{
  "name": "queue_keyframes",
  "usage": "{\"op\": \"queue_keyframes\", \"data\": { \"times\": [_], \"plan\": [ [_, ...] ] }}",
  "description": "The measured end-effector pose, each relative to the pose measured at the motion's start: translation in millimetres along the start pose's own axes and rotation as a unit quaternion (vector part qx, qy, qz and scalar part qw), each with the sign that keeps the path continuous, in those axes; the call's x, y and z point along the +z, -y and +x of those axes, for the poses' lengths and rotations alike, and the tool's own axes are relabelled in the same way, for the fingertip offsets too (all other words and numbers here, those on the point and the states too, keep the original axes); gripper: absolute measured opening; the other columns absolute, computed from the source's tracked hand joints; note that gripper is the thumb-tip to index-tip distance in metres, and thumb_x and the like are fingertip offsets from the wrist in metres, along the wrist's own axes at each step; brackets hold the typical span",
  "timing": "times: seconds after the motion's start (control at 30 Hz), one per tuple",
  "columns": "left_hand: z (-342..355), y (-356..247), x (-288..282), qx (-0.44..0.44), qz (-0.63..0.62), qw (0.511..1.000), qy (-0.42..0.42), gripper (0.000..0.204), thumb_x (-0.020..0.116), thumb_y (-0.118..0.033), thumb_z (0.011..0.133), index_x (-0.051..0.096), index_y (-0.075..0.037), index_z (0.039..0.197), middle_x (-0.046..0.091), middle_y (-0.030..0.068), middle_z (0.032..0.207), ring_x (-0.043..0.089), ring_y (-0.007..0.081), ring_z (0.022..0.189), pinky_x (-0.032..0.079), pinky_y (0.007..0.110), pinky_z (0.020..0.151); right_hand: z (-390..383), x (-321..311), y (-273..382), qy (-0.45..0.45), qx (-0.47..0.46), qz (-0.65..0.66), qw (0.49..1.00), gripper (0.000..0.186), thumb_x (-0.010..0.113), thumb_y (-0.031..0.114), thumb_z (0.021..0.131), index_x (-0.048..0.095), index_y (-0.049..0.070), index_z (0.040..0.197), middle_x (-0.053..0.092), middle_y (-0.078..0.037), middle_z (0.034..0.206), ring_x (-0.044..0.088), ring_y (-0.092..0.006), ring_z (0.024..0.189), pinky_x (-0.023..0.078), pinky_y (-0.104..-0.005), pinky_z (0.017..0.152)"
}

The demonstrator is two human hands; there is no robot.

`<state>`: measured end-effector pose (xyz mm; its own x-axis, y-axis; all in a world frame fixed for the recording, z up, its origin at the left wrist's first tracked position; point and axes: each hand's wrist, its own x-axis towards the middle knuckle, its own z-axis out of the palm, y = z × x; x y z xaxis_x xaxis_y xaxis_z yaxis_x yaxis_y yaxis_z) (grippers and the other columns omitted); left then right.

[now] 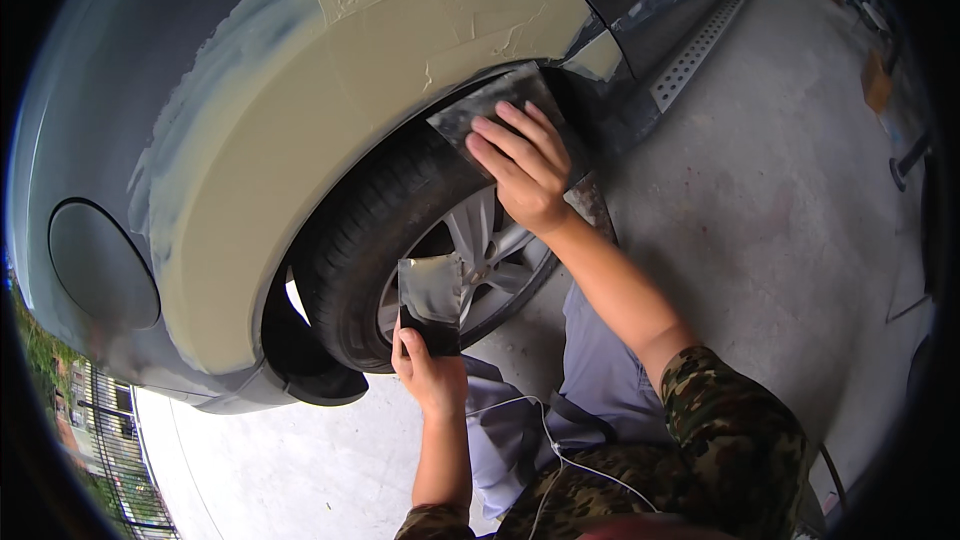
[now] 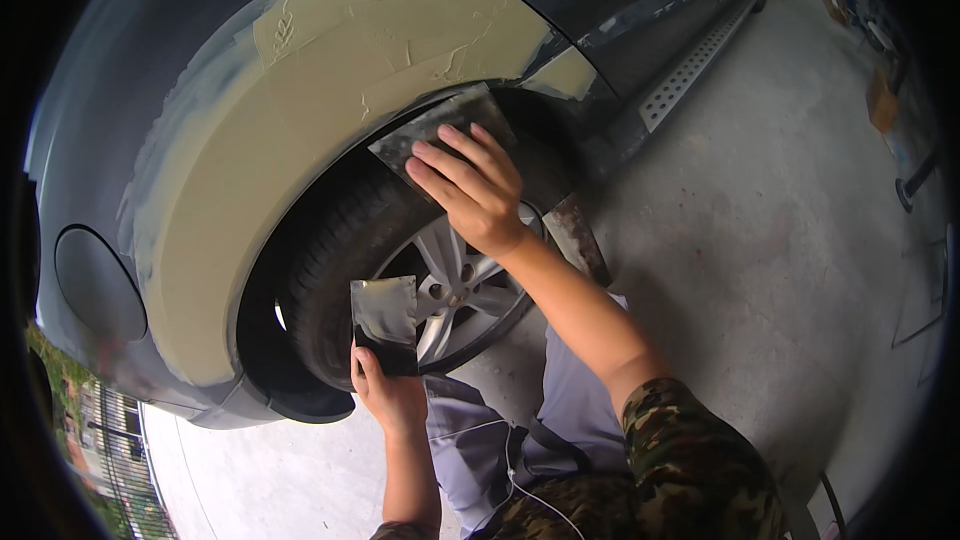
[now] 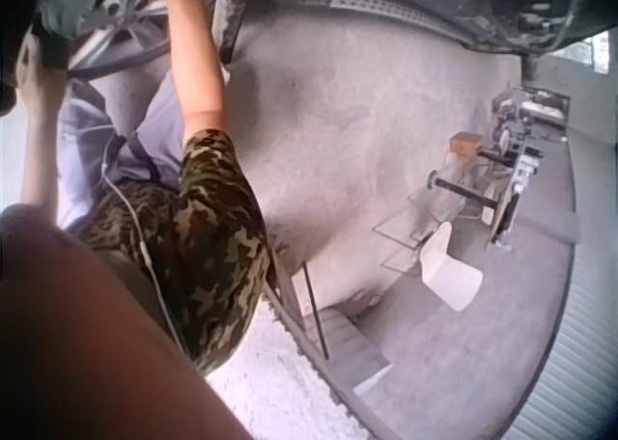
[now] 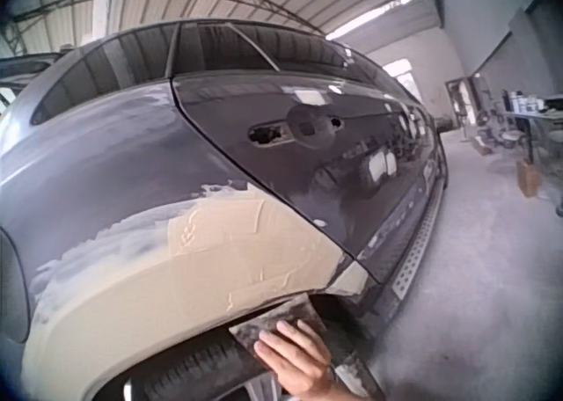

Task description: The person applies body filler to the front fender of a car using a putty knife, spreading it evenly over the surface. They then use a sanding block to smooth the applied filler.

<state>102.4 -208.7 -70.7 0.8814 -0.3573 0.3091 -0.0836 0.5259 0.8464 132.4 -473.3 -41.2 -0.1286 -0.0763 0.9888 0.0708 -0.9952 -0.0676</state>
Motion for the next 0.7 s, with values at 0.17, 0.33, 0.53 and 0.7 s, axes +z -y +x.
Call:
{"op": "queue_keyframes", "data": {
  "times": [0.17,0.33,0.53,0.7],
  "plan": [
    [1.0,9.0,4.6,-0.029,-0.035,0.999,0.004,0.062,0.057,-0.042,0.110,0.051,0.010,0.143,0.062,0.0191,0.140,0.062,0.0280,0.130,0.046,0.042,0.114,20.3,-31.1,-7.9,-0.019,0.037,-0.004,0.999,0.029,0.067,0.001,0.092,0.081,0.010,0.116,0.077,-0.007,0.121,0.069,-0.0316,0.121,0.049,-0.0498,0.109],
    [1.8,16.3,10.9,-0.037,-0.074,0.996,0.025,0.059,0.058,-0.041,0.110,0.052,0.008,0.143,0.063,0.0172,0.140,0.062,0.0275,0.130,0.046,0.042,0.114,43.9,-4.4,-34.0,-0.048,0.024,-0.026,0.998,0.030,0.066,0.002,0.093,0.080,0.011,0.118,0.076,-0.006,0.122,0.070,-0.0297,0.120,0.051,-0.0482,0.105],
    [0.7,15.4,5.5,-0.047,-0.104,0.993,0.018,0.057,0.058,-0.039,0.110,0.052,0.007,0.143,0.063,0.0160,0.141,0.062,0.0274,0.131,0.046,0.043,0.114,10.5,-8.4,-7.1,0.013,0.049,-0.005,0.999,0.027,0.071,0.004,0.091,0.082,0.011,0.114,0.077,-0.005,0.121,0.070,-0.0282,0.121,0.052,-0.0473,0.106],
    [9.4,25.3,2.6,-0.060,-0.161,0.983,0.065,0.053,0.053,-0.034,0.112,0.047,0.002,0.151,0.059,0.0149,0.149,0.059,0.0309,0.136,0.044,0.052,0.119,1.1,-48.6,30.3,0.011,0.238,0.177,0.955,0.028,0.064,-0.001,0.099,0.073,-0.005,0.125,0.074,-0.018,0.124,0.070,-0.0300,0.120,0.051,-0.0382,0.109]
  ]
}}
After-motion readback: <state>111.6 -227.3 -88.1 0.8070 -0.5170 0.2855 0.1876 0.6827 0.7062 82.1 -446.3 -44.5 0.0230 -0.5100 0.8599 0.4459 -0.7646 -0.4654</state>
